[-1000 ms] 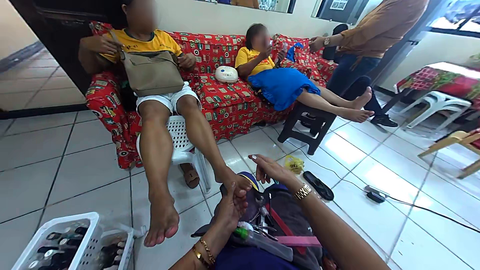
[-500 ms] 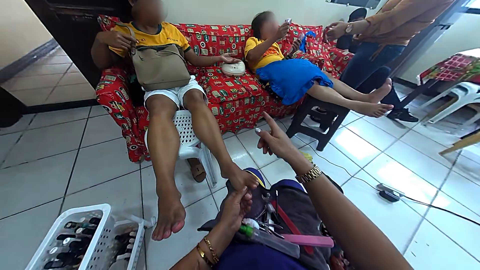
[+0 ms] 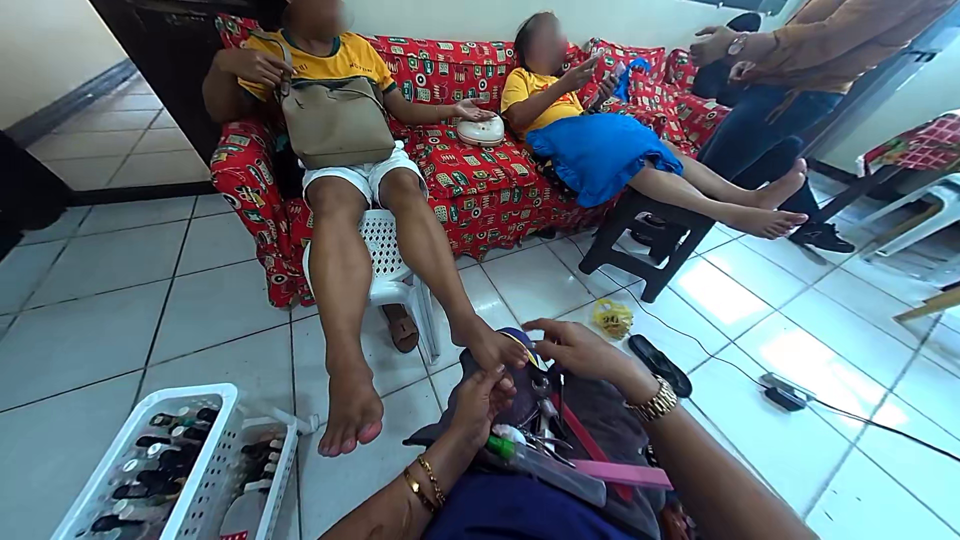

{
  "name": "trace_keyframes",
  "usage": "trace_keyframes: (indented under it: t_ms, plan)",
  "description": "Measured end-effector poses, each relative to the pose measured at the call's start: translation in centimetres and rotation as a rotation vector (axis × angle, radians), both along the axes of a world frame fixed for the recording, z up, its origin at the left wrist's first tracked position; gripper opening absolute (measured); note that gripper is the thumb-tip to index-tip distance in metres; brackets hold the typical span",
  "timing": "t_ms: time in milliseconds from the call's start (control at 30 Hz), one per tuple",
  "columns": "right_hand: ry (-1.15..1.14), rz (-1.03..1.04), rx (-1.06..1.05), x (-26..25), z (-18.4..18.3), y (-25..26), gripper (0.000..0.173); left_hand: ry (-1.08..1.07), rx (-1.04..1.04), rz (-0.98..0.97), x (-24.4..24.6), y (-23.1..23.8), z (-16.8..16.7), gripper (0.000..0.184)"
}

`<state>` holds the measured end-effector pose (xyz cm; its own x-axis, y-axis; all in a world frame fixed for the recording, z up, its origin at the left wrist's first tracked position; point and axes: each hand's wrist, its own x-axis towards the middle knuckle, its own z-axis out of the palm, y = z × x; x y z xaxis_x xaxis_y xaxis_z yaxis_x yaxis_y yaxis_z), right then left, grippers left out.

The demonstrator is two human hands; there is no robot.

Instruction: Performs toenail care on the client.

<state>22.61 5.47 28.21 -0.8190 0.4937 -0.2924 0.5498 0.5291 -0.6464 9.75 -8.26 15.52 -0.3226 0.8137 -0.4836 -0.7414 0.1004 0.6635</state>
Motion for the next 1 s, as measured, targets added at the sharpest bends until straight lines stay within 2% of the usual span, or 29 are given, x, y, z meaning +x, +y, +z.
trace_keyframes:
  t_ms: [100,167,233,333,467,567,800,1000]
  plan:
    - [0.128,-0.131,0.037,0.8,0.1,-0.5,0.059,0.007,0.004,-0.009,0.0,0.0,0.1,0.017]
    - [0.242,-0.199,0.06,1.2,0.3,-0.7,0.055,0.03,0.019,-0.023,-0.1,0.1,0.2,0.018]
    - [0.25,-0.206,0.04,1.8,0.1,-0.8,0.041,0.049,0.023,-0.042,-0.1,0.0,0.4,0.019]
    - [0.149,-0.157,-0.023,2.7,-1.9,-0.9,0.031,0.052,-0.002,-0.042,-0.2,-0.1,0.4,0.017]
    - [0.036,-0.089,-0.062,3.8,-5.3,-0.6,0.031,0.039,-0.01,-0.033,-0.3,0.3,0.2,0.016]
    - [-0.043,-0.025,-0.057,4.1,-6.4,-0.5,0.03,0.037,-0.01,-0.027,-0.3,0.4,0.3,0.016]
    - [-0.534,0.155,0.068,1.7,-7.5,-4.9,0.031,0.018,-0.008,-0.011,-0.3,0.4,0.1,0.015]
    - [-0.518,0.185,0.081,1.7,-8.9,-6.3,0.028,0.004,0.008,-0.018,-0.4,0.4,0.1,0.018]
